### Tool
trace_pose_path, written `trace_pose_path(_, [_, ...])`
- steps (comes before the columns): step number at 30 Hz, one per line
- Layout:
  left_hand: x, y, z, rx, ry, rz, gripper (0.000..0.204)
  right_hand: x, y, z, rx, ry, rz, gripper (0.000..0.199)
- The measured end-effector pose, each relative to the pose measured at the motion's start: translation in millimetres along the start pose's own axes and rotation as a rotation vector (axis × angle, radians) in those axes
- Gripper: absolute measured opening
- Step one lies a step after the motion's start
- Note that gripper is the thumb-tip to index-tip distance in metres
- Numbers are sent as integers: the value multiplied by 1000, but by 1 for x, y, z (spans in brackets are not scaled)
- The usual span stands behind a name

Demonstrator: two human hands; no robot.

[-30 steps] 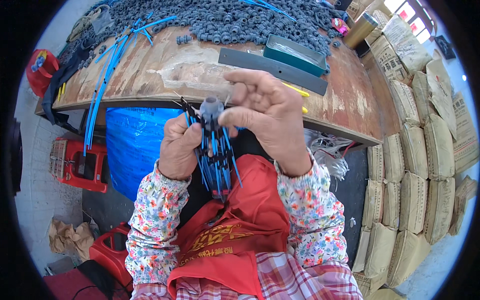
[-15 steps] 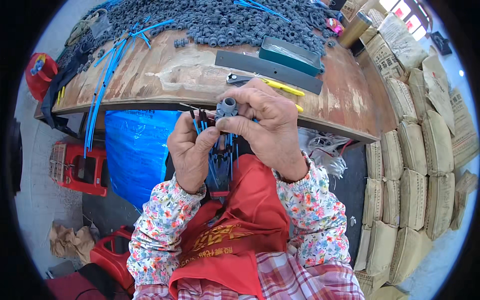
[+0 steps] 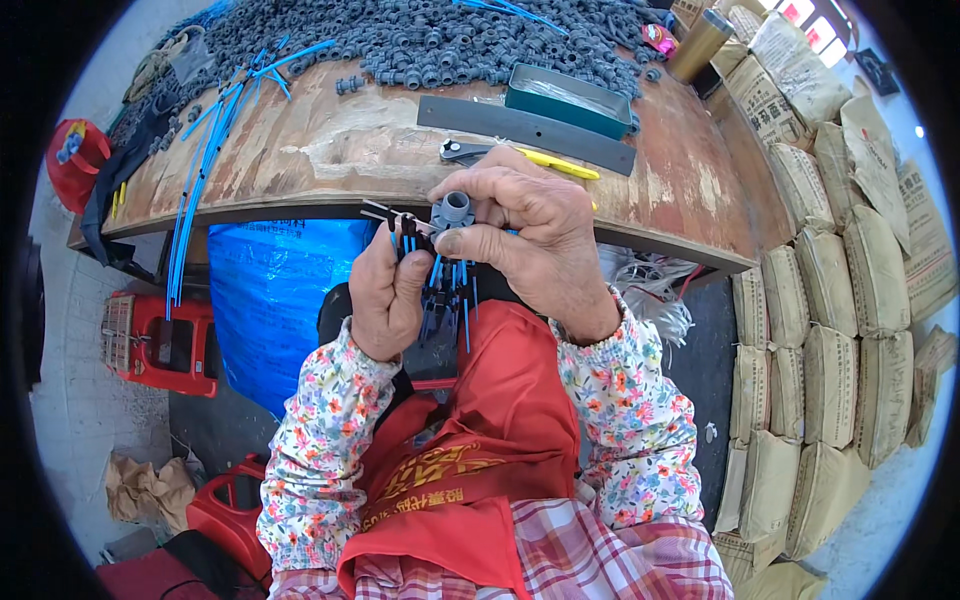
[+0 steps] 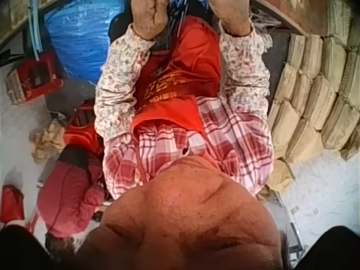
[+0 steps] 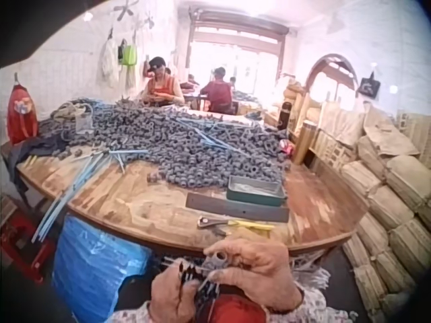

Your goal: The person secures a bundle of plastic tubes with a tie, gathers another set of tubes, threads a wire through their end fittings and a central connector, and cuts the excess wire using pliers.

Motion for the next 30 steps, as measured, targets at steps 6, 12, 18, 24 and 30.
trace_pose_path(6, [1, 2, 1, 78, -212, 169, 25, 5, 3, -10, 149, 112, 113, 30])
trace_pose_path(12, [1, -5, -4, 202, -440, 144, 39, 3, 7, -12, 62, 209, 179, 30])
trace_pose_path(18, [0, -6, -1, 286, -530, 150, 37, 5, 4, -13, 53, 185, 170, 29])
trace_pose_path(24, [6, -5, -3, 263, -526, 148, 28, 2, 5, 0, -75, 180, 174, 28])
trace_pose_path(30, [10, -4, -3, 354, -558, 196, 25, 6, 1, 7, 91, -96, 215, 30])
Point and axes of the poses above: each hand's wrist, its own y-axis towards the middle knuckle, its own x-axis out of the back of the hand, z = x × y, the point moved 2 cm from there along y, towards the middle knuckle, and after that the axes turned 8 degrees about -y, right-handed, at the moved point
